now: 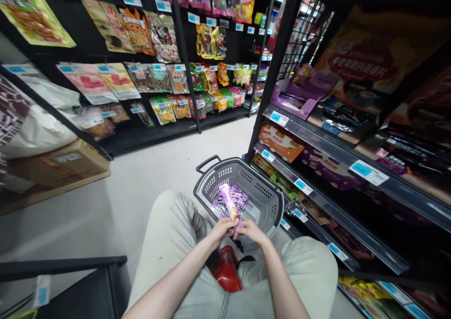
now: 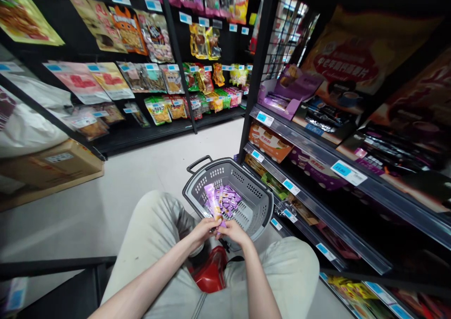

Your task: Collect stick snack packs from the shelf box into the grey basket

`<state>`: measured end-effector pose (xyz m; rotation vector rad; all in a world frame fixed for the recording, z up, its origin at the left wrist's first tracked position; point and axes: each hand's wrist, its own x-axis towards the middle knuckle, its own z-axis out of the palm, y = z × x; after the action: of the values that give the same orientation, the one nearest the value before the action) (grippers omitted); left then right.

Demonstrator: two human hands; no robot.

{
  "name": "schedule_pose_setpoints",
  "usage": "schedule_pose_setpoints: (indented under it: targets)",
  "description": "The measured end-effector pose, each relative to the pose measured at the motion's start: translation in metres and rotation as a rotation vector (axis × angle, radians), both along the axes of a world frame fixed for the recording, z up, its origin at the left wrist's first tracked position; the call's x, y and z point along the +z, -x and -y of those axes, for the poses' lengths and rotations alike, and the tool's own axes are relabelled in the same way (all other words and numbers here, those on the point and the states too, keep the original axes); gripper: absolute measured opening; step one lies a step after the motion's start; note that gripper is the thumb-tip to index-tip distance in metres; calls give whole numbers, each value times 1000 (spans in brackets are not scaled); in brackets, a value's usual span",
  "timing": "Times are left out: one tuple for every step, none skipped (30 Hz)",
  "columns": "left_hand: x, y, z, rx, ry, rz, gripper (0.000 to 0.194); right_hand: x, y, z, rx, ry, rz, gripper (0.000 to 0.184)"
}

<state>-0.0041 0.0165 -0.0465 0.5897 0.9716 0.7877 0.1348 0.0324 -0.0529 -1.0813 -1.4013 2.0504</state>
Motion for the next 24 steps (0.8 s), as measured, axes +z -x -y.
schedule_pose_setpoints:
  targets:
    - [1, 0, 0, 6, 15, -3, 33, 0, 0, 0, -3, 5, -3, 33]
    - [1, 0, 0, 9, 28, -5, 33, 0, 1, 0, -6, 8, -4, 33]
    - [1, 0, 0, 11, 35, -7, 33, 0, 1, 0, -8, 9, -6, 33]
    - [2, 0, 0, 11, 38, -9, 33, 0, 1, 0, -10, 8, -9, 33]
    - [2, 0, -1, 11, 37, -11, 33, 0, 1, 0, -9, 6, -11, 33]
    - [2, 0, -1, 11, 31, -11, 34, 0, 1, 0, -8, 5, -12, 33]
    - [2, 0, -1, 12, 23, -7, 35, -1, 1, 0, -5, 6, -11, 33]
    - [2, 0, -1, 14, 17, -3, 36, -2, 0, 0, -3, 9, -9, 33]
    - [2, 1, -1, 17, 14, 3, 38, -3, 0, 0, -1, 14, -5, 33]
    - [2, 1, -1, 19, 15, 6, 39, -4, -1, 0, 0, 22, -1, 33]
    - [2, 1, -1, 24, 20, 5, 40, -5, -1, -1, 0, 29, -1, 33]
    - [3, 1, -1, 31, 28, 0, 40, -7, -2, -1, 0, 32, -3, 33]
    - [4, 1, -1, 40, 37, -7, 39, -8, -2, -1, -1, 32, -7, 33]
    - [5, 1, -1, 49, 44, -12, 38, -9, -2, -1, -2, 31, -12, 33]
    - [5, 1, -1, 59, 46, -14, 38, -10, -2, 0, -3, 29, -17, 32]
    - [6, 1, -1, 68, 42, -14, 38, -10, -2, 0, -4, 29, -21, 32]
    - [6, 1, -1, 72, 34, -14, 39, -10, -1, 0, -5, 31, -25, 32]
    - [6, 1, -1, 71, 23, -15, 41, -9, -1, 0, -7, 34, -28, 31]
    - [5, 0, -1, 68, 10, -20, 43, -8, 0, 0, -10, 37, -32, 31]
    - [4, 0, -1, 62, -2, -29, 44, -7, 1, 0, -13, 40, -36, 30]
    - [3, 0, -1, 57, -15, -40, 45, -6, 1, 0, -17, 44, -40, 30]
    - [2, -1, -1, 51, -29, -50, 46, -5, 2, 0, -20, 50, -44, 30]
    - [0, -1, -2, 44, -45, -58, 46, -5, 2, 0, -23, 54, -48, 30]
    - [-1, -1, -2, 35, -64, -63, 45, -4, 2, 0, -26, 55, -51, 30]
